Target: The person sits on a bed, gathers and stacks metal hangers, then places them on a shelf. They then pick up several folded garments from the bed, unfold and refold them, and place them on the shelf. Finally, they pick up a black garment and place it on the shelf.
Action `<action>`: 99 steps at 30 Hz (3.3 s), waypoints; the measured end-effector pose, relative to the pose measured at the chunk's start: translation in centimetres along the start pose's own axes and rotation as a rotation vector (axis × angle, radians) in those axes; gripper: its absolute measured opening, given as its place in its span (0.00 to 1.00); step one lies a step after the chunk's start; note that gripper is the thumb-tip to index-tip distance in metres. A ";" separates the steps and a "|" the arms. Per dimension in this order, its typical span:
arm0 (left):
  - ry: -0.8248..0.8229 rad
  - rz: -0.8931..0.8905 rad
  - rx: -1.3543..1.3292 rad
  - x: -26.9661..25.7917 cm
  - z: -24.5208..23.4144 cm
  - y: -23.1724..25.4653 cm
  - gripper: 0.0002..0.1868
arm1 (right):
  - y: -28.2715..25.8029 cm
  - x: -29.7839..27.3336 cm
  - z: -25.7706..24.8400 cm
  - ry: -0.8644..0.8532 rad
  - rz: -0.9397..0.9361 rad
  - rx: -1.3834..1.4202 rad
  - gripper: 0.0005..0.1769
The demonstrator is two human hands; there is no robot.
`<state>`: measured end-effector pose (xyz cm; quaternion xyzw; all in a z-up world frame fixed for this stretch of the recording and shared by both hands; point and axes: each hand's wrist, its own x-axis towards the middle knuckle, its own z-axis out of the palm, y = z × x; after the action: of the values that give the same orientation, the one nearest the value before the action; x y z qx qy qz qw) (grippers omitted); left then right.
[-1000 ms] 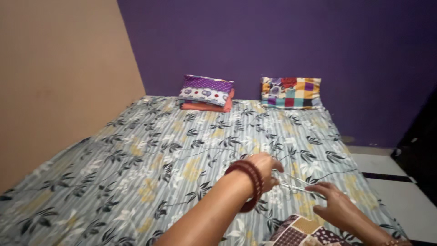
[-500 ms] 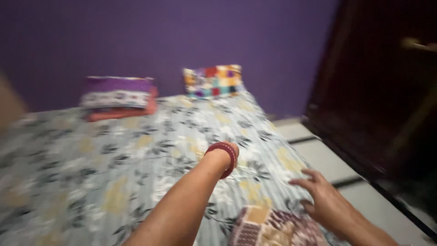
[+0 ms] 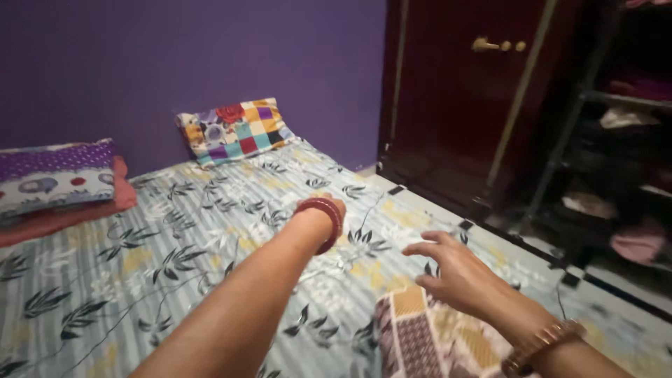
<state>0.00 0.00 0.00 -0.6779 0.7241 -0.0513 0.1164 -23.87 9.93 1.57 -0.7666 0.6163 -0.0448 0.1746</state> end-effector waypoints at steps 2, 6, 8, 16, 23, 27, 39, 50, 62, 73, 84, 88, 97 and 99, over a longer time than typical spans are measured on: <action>-0.020 -0.074 -0.101 -2.4 1.2 -2.5 0.28 | -3.0 -1.4 1.8 0.013 -0.019 -0.104 0.27; 0.025 -0.038 -0.093 -8.9 2.9 -8.8 0.28 | -9.6 -3.0 5.0 0.059 -0.132 -0.089 0.28; 0.109 -0.056 -0.185 -12.2 3.6 -12.3 0.24 | -13.2 -3.1 6.1 0.089 -0.191 -0.124 0.26; 0.167 -0.073 -0.195 -17.3 6.7 -23.1 0.25 | -23.8 -2.8 7.3 0.151 -0.319 -0.207 0.27; 0.161 -0.004 -0.266 -12.8 8.1 -22.2 0.26 | -21.6 -0.8 4.6 0.192 -0.224 -0.256 0.28; 0.137 0.050 -0.276 -10.7 9.0 -18.7 0.24 | -19.2 2.4 3.8 0.174 -0.158 -0.258 0.31; -0.284 -0.150 -0.514 2.8 21.6 -18.1 0.60 | -15.3 25.0 19.9 -0.179 -0.111 -0.251 0.49; -0.488 -0.330 -0.516 8.8 28.9 -16.2 0.79 | -8.7 36.3 28.3 -0.326 -0.167 -0.411 0.73; -0.340 -0.077 -0.461 -6.9 30.2 -14.7 0.59 | -9.3 18.5 30.3 -0.404 -0.174 -0.360 0.47; -0.066 -0.303 -0.650 -15.1 30.4 -14.5 0.31 | -10.5 10.6 27.3 -0.031 -0.238 -0.131 0.15; -0.472 -0.490 -2.092 -13.5 26.1 -11.8 0.58 | -18.1 4.9 19.5 0.096 -0.139 0.395 0.13; -0.455 -0.280 -2.256 -11.7 23.5 -9.4 0.59 | -18.5 2.8 19.4 -0.064 -0.282 0.447 0.11; 0.240 -0.667 -1.483 -12.1 18.6 -8.8 0.59 | -15.2 0.7 17.4 -0.394 -0.094 0.751 0.49; 0.340 -0.551 -1.285 -12.6 17.6 -10.0 0.46 | -15.1 0.9 17.1 -0.388 0.001 0.707 0.50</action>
<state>14.59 13.24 -13.50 -0.7531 0.4219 0.2524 -0.4371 -4.79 15.40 -9.71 -0.6530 0.5189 -0.1084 0.5409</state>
